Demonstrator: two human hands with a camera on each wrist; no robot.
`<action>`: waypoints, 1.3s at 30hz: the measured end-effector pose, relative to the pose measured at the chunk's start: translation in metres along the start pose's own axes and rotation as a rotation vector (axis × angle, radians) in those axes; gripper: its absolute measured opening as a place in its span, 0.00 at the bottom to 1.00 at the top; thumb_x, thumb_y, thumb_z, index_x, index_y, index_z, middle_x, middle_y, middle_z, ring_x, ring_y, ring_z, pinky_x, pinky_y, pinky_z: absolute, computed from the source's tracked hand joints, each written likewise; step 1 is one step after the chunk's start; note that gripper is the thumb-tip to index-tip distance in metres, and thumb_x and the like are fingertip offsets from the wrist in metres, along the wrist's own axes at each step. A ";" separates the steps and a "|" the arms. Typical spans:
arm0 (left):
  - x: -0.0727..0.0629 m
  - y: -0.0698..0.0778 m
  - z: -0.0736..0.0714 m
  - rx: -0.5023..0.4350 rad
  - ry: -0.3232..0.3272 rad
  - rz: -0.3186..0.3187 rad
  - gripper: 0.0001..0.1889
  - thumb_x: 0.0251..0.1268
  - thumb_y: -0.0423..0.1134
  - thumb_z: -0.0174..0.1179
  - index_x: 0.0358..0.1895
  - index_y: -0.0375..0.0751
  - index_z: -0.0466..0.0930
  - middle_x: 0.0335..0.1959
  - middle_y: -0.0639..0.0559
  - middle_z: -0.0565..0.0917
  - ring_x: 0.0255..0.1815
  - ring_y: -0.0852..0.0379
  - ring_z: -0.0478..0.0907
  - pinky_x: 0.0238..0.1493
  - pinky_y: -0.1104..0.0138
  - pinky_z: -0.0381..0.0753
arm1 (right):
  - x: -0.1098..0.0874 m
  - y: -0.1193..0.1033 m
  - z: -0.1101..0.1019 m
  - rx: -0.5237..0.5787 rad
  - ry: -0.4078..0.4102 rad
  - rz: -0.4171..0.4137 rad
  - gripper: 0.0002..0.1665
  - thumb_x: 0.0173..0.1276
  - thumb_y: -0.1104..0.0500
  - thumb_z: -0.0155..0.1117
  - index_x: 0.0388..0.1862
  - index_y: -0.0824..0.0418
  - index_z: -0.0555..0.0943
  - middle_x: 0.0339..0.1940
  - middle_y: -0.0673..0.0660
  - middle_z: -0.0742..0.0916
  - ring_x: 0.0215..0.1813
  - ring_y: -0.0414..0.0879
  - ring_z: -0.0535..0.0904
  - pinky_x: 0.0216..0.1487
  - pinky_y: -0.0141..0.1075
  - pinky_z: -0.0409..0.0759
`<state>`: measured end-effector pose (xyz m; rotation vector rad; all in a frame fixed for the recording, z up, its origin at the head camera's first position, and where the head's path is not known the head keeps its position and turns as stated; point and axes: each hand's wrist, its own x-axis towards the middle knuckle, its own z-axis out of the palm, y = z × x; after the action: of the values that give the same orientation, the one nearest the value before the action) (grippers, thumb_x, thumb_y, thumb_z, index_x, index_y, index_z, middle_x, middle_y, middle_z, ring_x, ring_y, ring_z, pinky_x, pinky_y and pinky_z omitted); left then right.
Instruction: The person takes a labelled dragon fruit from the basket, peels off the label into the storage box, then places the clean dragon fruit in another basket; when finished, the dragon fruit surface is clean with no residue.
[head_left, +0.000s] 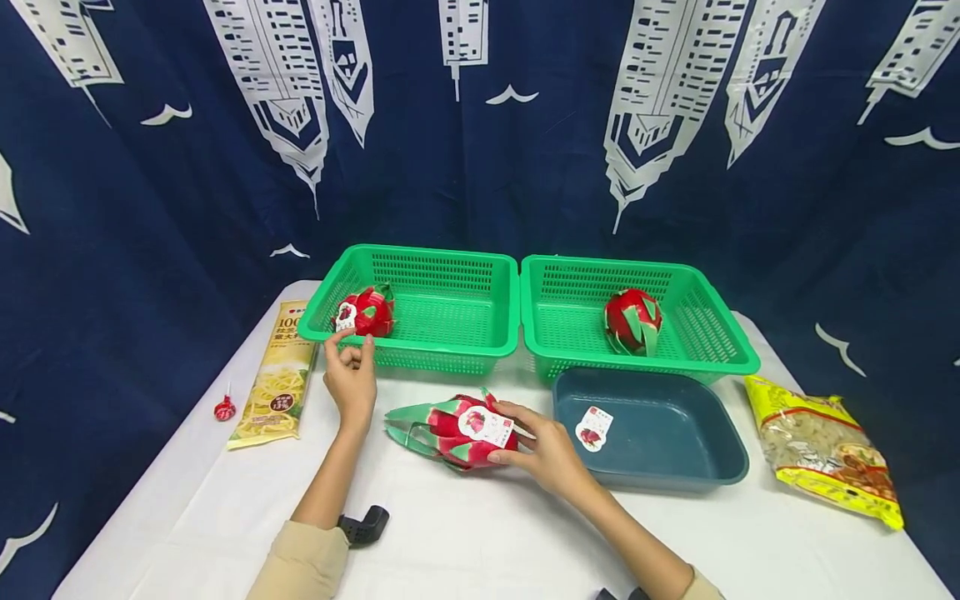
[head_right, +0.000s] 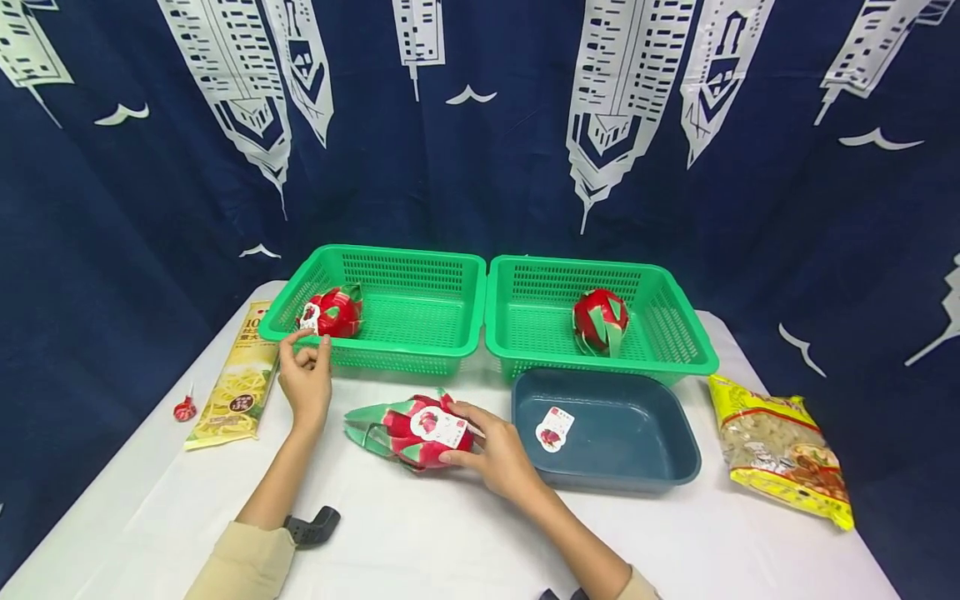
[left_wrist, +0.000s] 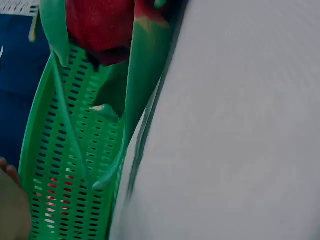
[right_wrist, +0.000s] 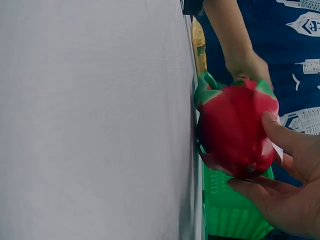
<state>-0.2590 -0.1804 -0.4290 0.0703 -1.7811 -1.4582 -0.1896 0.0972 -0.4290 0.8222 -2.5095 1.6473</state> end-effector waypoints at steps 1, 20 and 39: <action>0.000 0.004 0.000 -0.031 -0.046 0.040 0.16 0.64 0.40 0.58 0.48 0.32 0.72 0.12 0.52 0.71 0.13 0.64 0.63 0.19 0.74 0.61 | 0.000 0.001 0.000 0.005 -0.019 -0.001 0.39 0.44 0.62 0.76 0.59 0.57 0.75 0.58 0.57 0.78 0.57 0.52 0.75 0.50 0.37 0.75; -0.041 0.035 0.005 0.296 -1.293 0.207 0.53 0.30 0.62 0.74 0.68 0.72 0.55 0.60 0.66 0.68 0.55 0.63 0.67 0.47 0.62 0.74 | -0.007 -0.034 -0.001 0.036 0.033 -0.064 0.34 0.52 0.70 0.70 0.59 0.71 0.71 0.57 0.67 0.76 0.60 0.59 0.70 0.55 0.47 0.70; -0.041 0.025 0.000 0.374 -1.096 0.294 0.49 0.30 0.62 0.74 0.65 0.76 0.58 0.58 0.65 0.69 0.52 0.62 0.69 0.42 0.62 0.76 | 0.000 -0.019 0.039 0.336 0.465 0.212 0.17 0.61 0.64 0.65 0.49 0.69 0.79 0.08 0.48 0.58 0.14 0.34 0.50 0.15 0.26 0.48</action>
<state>-0.2212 -0.1516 -0.4305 -0.9200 -2.7453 -0.9503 -0.1718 0.0578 -0.4304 0.1450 -2.0865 2.0703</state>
